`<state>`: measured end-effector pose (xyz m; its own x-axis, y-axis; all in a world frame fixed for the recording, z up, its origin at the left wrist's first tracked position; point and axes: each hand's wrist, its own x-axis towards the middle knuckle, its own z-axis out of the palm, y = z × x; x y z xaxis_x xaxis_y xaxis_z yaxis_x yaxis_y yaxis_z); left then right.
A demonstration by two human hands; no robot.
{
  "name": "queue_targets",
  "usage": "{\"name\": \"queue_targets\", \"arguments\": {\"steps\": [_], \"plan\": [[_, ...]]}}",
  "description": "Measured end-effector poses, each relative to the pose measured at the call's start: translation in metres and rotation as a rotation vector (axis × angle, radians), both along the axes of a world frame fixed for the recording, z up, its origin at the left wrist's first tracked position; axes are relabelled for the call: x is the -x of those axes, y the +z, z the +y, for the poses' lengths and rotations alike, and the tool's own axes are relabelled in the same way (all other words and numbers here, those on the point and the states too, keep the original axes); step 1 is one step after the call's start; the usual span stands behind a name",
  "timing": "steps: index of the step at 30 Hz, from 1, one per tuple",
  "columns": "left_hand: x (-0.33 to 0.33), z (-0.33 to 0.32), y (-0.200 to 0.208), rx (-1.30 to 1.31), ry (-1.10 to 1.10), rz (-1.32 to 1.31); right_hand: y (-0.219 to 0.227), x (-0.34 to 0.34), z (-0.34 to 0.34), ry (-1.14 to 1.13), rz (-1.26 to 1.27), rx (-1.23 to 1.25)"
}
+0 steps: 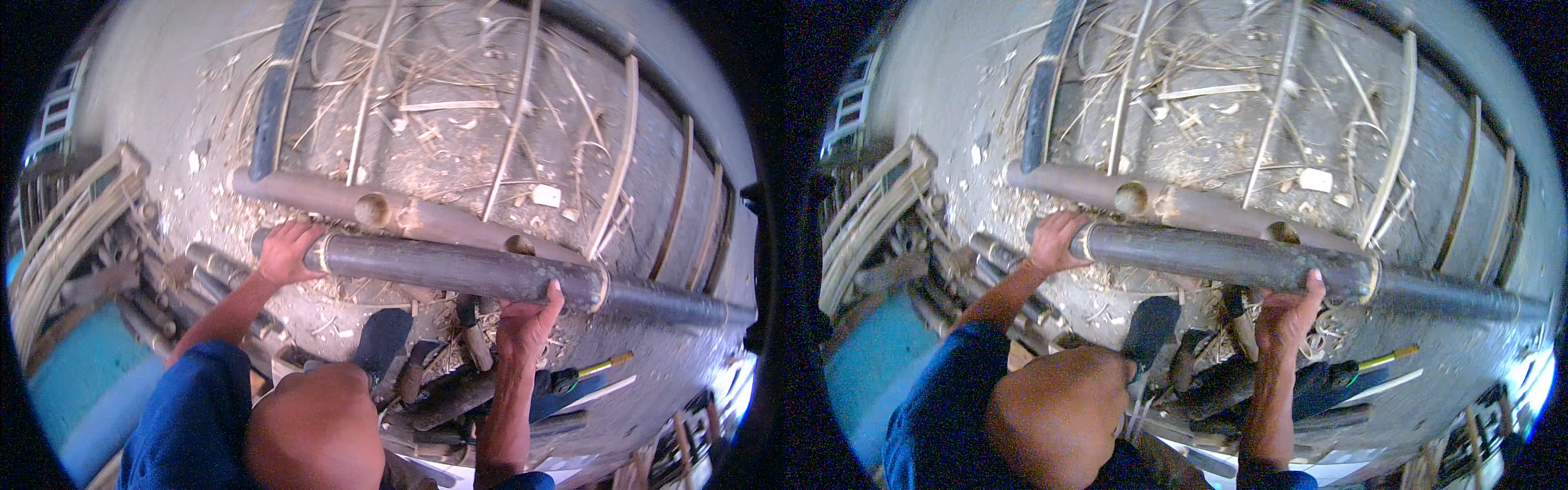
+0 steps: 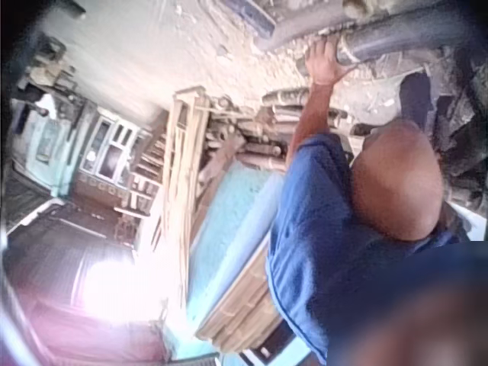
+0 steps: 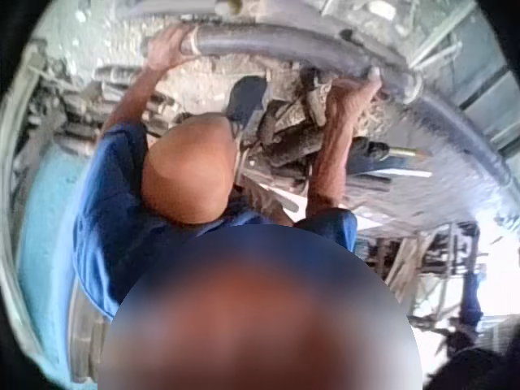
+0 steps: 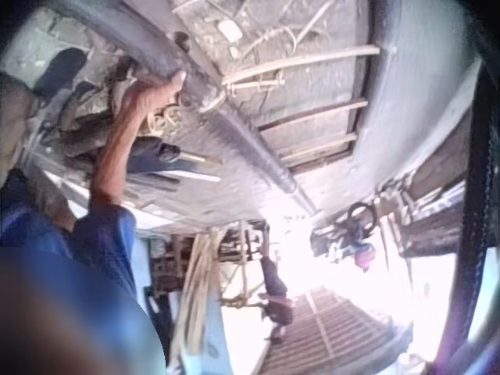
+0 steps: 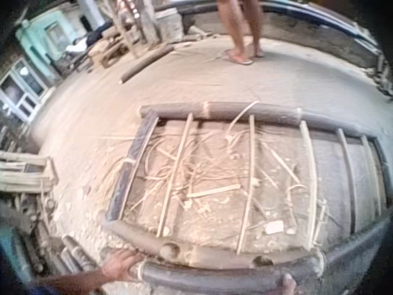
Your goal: The person assembles a bamboo frame by inserting short bamboo pieces into pre-drilled holes and securing them with a knife and mallet. They repeatedly adjust the frame, insert dowels, and tap them into place to complete the structure.
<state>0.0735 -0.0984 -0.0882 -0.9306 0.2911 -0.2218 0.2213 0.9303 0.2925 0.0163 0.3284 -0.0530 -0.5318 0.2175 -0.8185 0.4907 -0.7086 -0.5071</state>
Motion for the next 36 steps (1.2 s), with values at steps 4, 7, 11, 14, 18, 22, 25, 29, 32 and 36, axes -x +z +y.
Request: {"name": "queue_targets", "arguments": {"steps": [4, 7, 11, 14, 18, 22, 25, 29, 32, 36], "plan": [[-0.003, 0.000, -0.003, -0.009, 0.006, 0.032, -0.005, -0.005, -0.001, 0.006, 0.173, 0.013], [-0.004, 0.001, -0.007, -0.026, 0.034, 0.058, -0.009, -0.007, -0.003, 0.062, 0.257, 0.061], [-0.007, -0.001, -0.012, -0.058, 0.044, 0.123, -0.016, -0.005, -0.009, -0.060, 0.126, 0.010], [-0.016, -0.003, -0.011, -0.028, 0.073, 0.078, -0.013, -0.011, -0.014, -0.002, 0.173, 0.009], [-0.021, -0.003, -0.012, -0.026, 0.059, 0.100, 0.014, -0.043, -0.021, 0.012, 0.092, -0.218], [-0.029, 0.003, -0.013, 0.001, 0.018, 0.149, 0.067, -0.092, -0.025, -0.001, 0.239, -0.303], [-0.022, 0.005, -0.013, 0.016, -0.050, 0.188, 0.102, -0.131, -0.032, -0.051, 0.321, -0.305], [0.005, 0.005, -0.013, 0.050, -0.094, 0.111, 0.124, -0.153, -0.052, -0.070, 0.288, -0.281], [0.008, 0.005, -0.014, 0.074, -0.088, 0.081, 0.149, -0.147, -0.046, 0.039, 0.405, -0.294], [0.002, 0.012, -0.005, 0.110, -0.105, 0.000, 0.224, -0.135, 0.001, 0.196, 0.500, -0.604]]}}
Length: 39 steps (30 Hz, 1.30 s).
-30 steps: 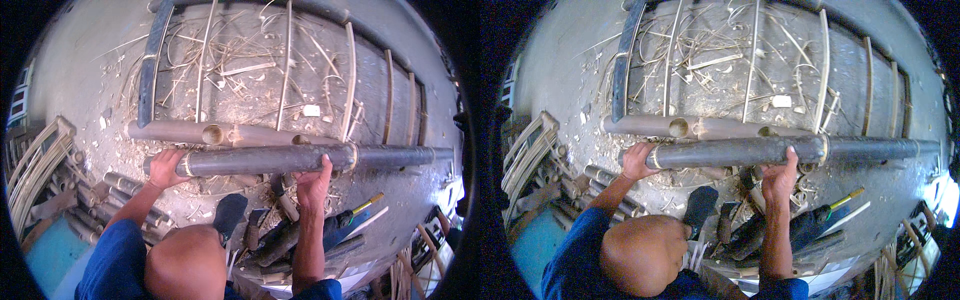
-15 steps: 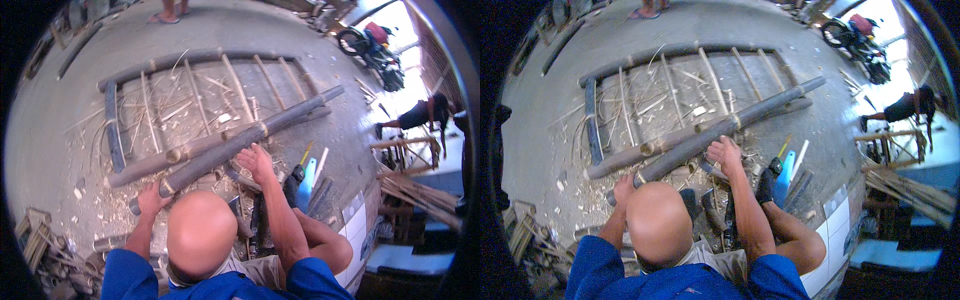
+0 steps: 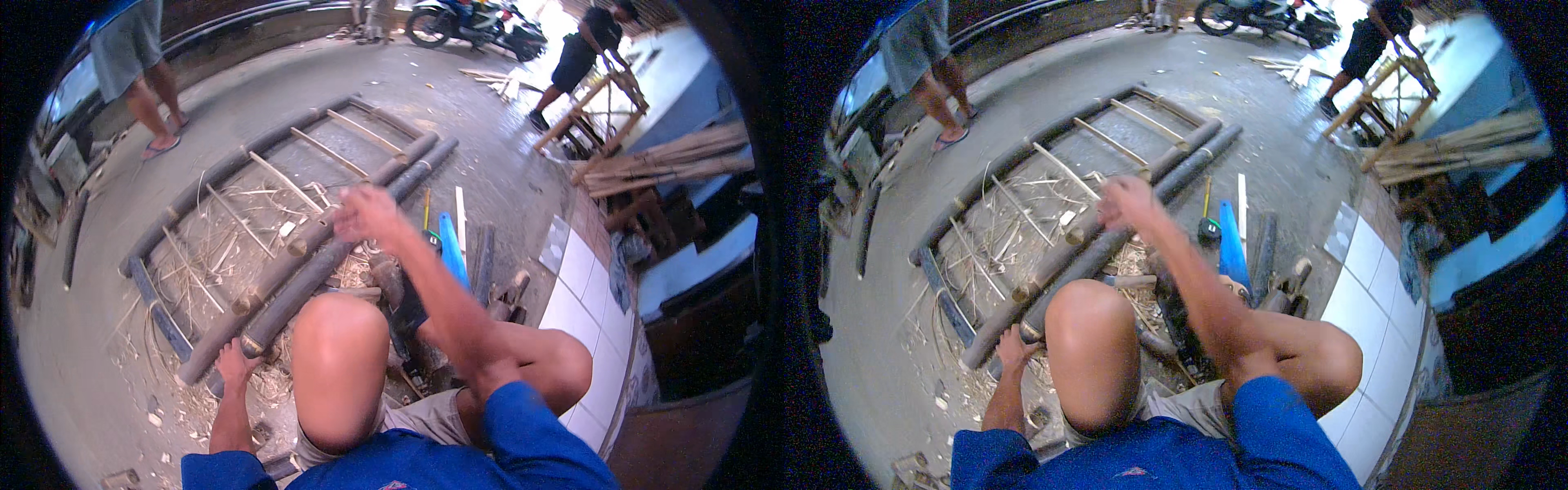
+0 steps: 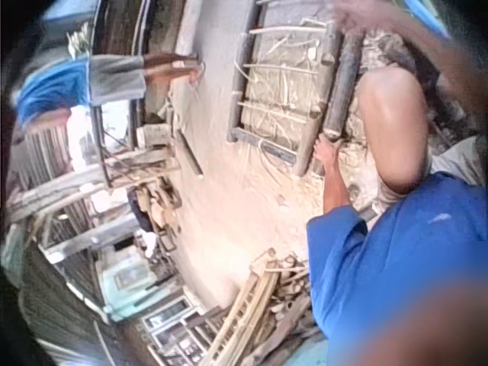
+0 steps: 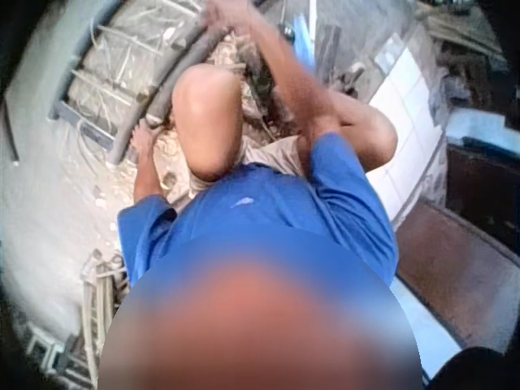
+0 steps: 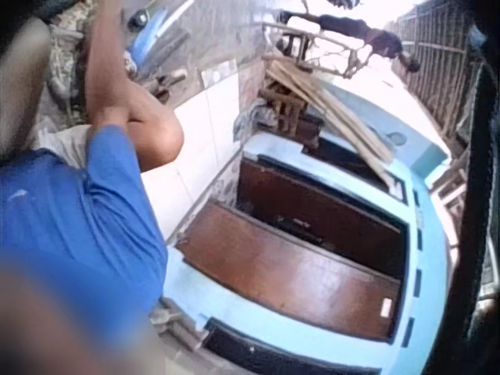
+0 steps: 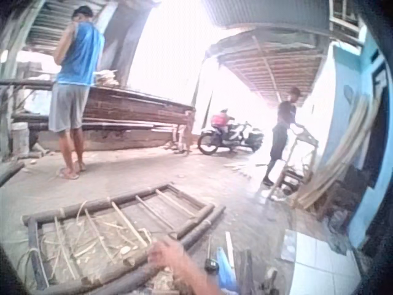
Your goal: The person assembles a bamboo frame by inserting short bamboo pieces into pre-drilled holes and securing them with a knife and mallet. They repeatedly adjust the frame, insert dowels, and tap them into place to complete the structure.
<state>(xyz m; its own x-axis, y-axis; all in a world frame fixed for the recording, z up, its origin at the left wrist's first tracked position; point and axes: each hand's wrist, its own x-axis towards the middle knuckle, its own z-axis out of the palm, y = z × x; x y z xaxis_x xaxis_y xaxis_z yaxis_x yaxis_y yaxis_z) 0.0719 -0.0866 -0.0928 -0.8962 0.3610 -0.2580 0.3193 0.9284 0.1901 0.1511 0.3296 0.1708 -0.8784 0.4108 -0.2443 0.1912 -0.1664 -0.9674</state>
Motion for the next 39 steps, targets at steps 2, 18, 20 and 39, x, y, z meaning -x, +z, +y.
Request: {"name": "queue_targets", "arguments": {"steps": [2, 18, 20, 39], "plan": [[-0.003, 0.003, 0.014, 0.030, -0.014, -0.014, 0.052, 0.004, 0.038, 0.051, -0.025, -0.243], [-0.057, -0.002, 0.230, -0.053, -0.096, -0.055, -0.079, -0.076, 0.136, -0.053, -0.117, -0.286], [-0.062, -0.012, 0.252, -0.020, -0.081, 0.034, -0.134, -0.083, 0.100, -0.119, -0.115, -0.015], [-0.121, -0.072, 0.201, -0.203, 0.047, 0.755, -0.050, -0.014, 0.021, -0.021, 0.407, 0.585]]}}
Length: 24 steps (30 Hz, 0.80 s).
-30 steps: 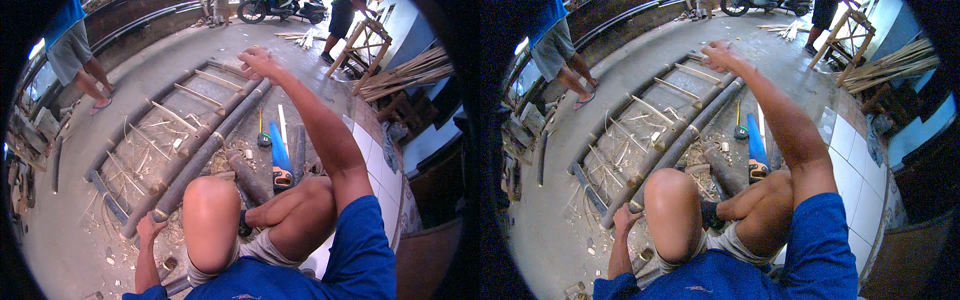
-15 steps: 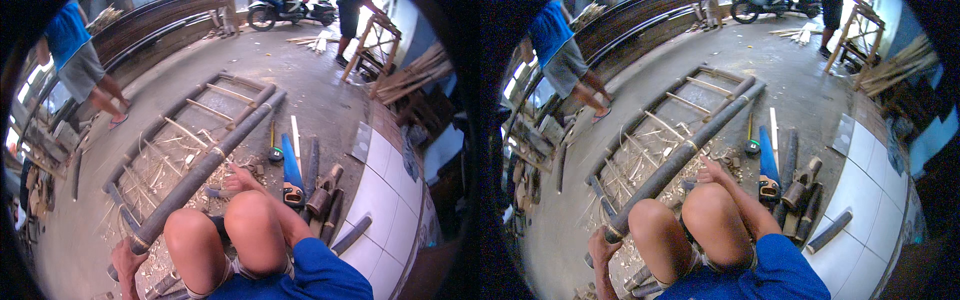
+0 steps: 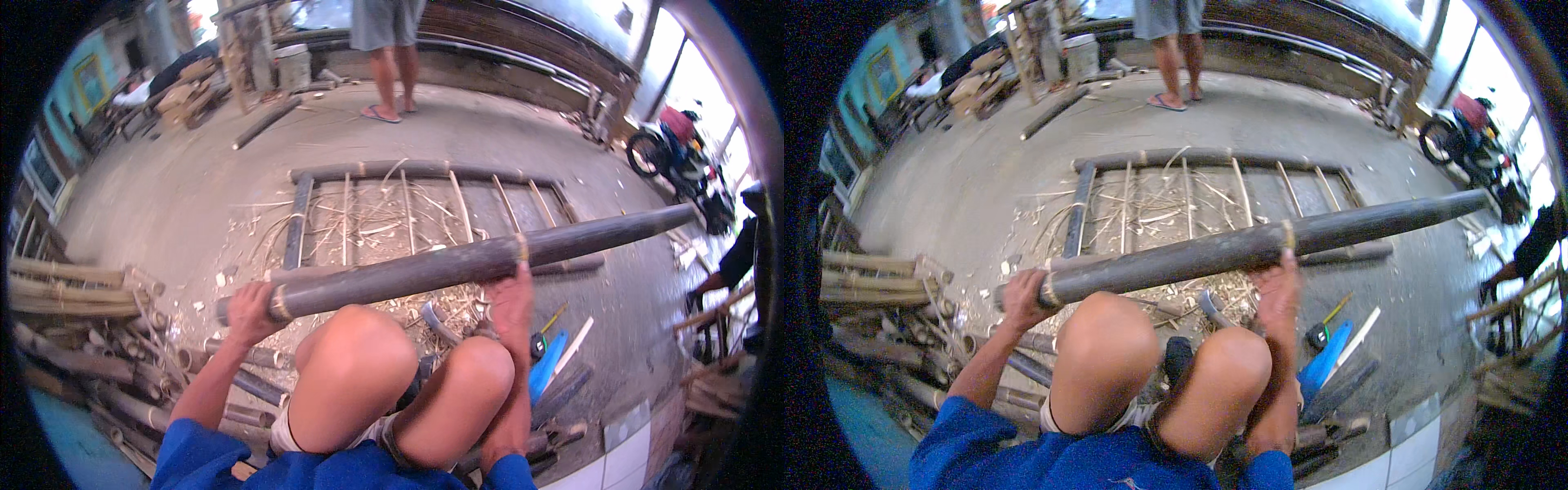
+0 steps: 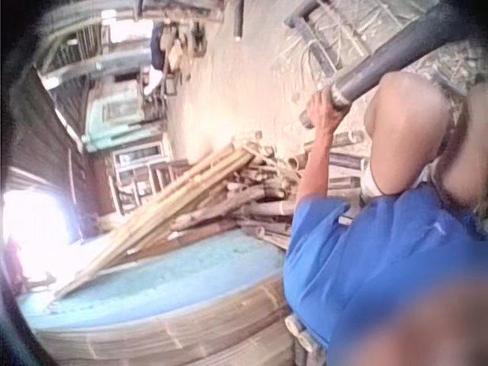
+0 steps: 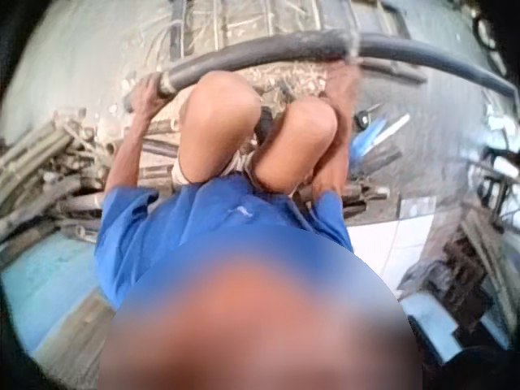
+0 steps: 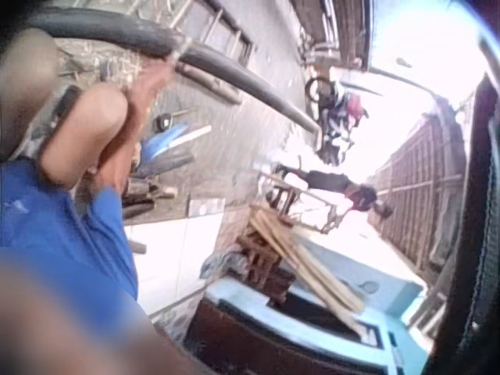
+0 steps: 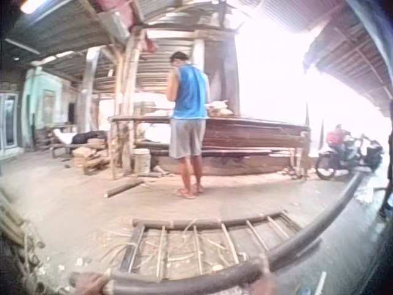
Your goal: The person assembles a bamboo frame by inserting short bamboo pieces into pre-drilled holes and securing them with a knife and mallet. They repeatedly adjust the frame, insert dowels, and tap them into place to complete the structure.
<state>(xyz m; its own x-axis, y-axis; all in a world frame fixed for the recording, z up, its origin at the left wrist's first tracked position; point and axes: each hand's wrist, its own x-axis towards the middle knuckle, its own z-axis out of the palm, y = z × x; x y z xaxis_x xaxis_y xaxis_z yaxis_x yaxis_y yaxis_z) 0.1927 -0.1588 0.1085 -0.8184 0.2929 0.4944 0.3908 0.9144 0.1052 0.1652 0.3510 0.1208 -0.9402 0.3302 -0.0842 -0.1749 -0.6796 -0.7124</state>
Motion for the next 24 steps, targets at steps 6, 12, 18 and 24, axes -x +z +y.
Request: {"name": "queue_targets", "arguments": {"steps": [6, 12, 18, 24], "plan": [[0.048, 0.103, -0.021, -0.406, -0.237, -0.328, 0.145, 0.020, -0.008, -0.278, 0.236, -0.582], [0.101, 0.208, 0.105, -0.967, -0.694, -0.327, 0.226, 0.032, -0.090, -0.165, 0.329, -1.083], [0.106, 0.151, 0.127, -1.280, -0.371, -0.170, 0.163, 0.040, -0.078, 0.238, 0.388, -1.363], [0.099, 0.046, 0.075, -1.344, -0.235, 0.165, -0.038, 0.059, -0.017, 0.413, -0.293, -1.711]]}}
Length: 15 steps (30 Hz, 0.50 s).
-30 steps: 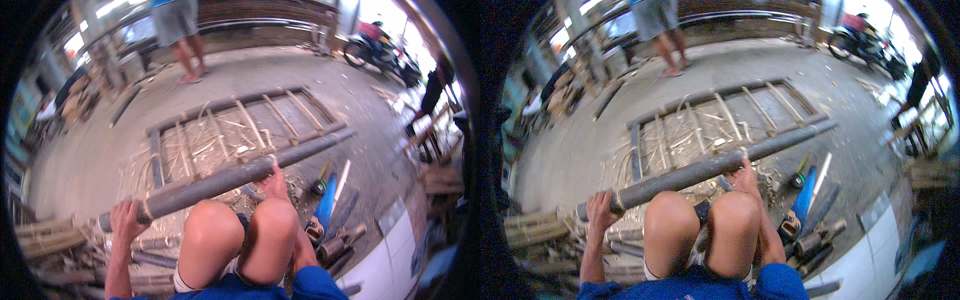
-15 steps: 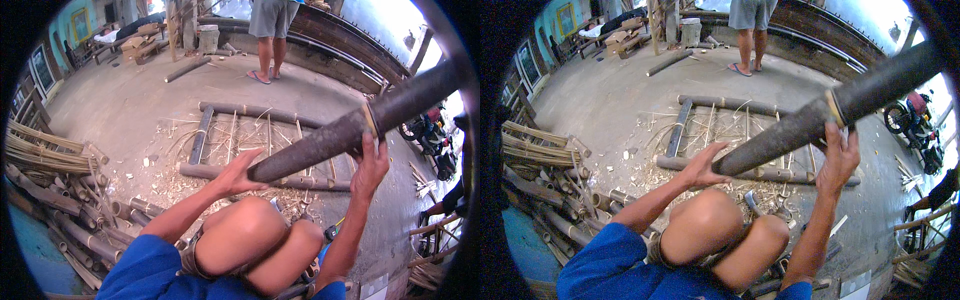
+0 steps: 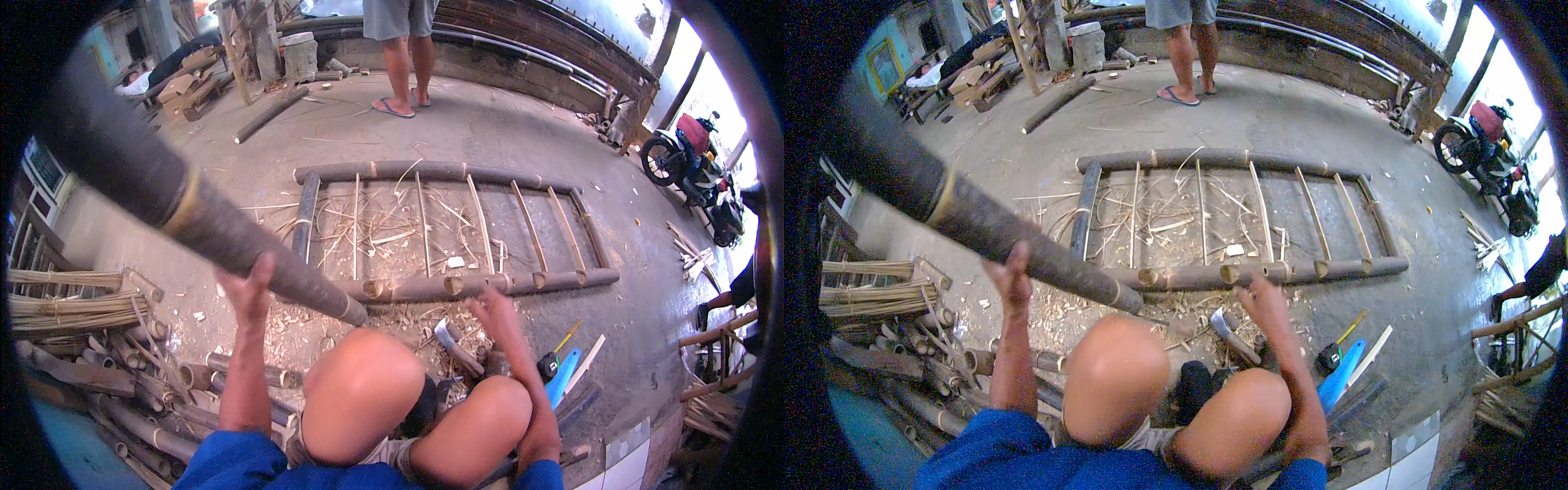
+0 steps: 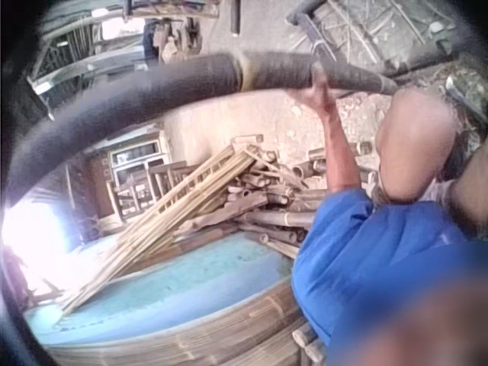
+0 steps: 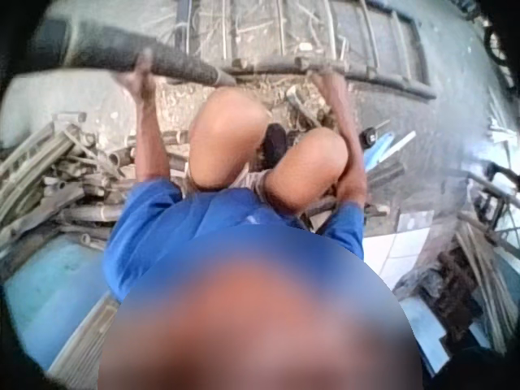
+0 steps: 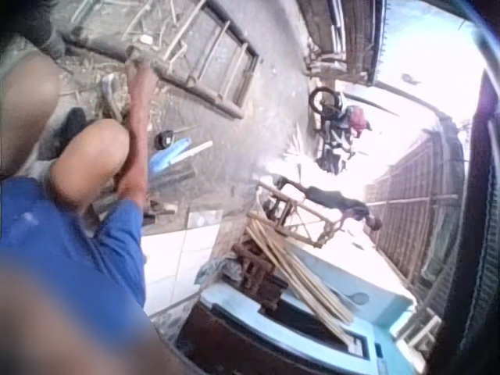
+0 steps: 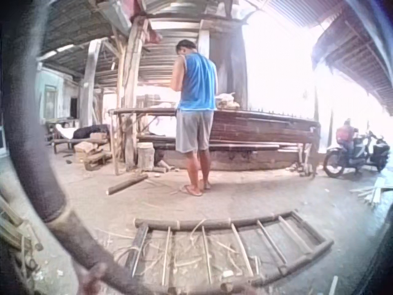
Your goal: The person assembles a bamboo frame by inserting short bamboo pieces into pre-drilled holes and securing them with a knife and mallet. They repeatedly adjust the frame, insert dowels, and tap them into place to complete the structure.
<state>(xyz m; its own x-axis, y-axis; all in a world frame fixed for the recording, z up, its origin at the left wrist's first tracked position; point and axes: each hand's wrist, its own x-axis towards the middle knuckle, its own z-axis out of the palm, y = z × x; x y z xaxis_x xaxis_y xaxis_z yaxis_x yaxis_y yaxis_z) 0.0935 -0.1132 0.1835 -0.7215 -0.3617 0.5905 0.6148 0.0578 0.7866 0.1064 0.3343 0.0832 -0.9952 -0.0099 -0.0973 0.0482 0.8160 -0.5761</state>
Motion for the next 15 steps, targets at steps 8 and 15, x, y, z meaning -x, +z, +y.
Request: {"name": "queue_targets", "arguments": {"steps": [8, 15], "plan": [[-0.014, -0.040, -0.009, -0.045, 0.137, -0.039, -0.157, 0.039, -0.014, 0.194, 0.050, -0.451], [-0.018, -0.060, -0.019, -0.186, 0.088, -0.070, -0.177, 0.086, -0.012, 0.423, 0.142, -0.646]]}}
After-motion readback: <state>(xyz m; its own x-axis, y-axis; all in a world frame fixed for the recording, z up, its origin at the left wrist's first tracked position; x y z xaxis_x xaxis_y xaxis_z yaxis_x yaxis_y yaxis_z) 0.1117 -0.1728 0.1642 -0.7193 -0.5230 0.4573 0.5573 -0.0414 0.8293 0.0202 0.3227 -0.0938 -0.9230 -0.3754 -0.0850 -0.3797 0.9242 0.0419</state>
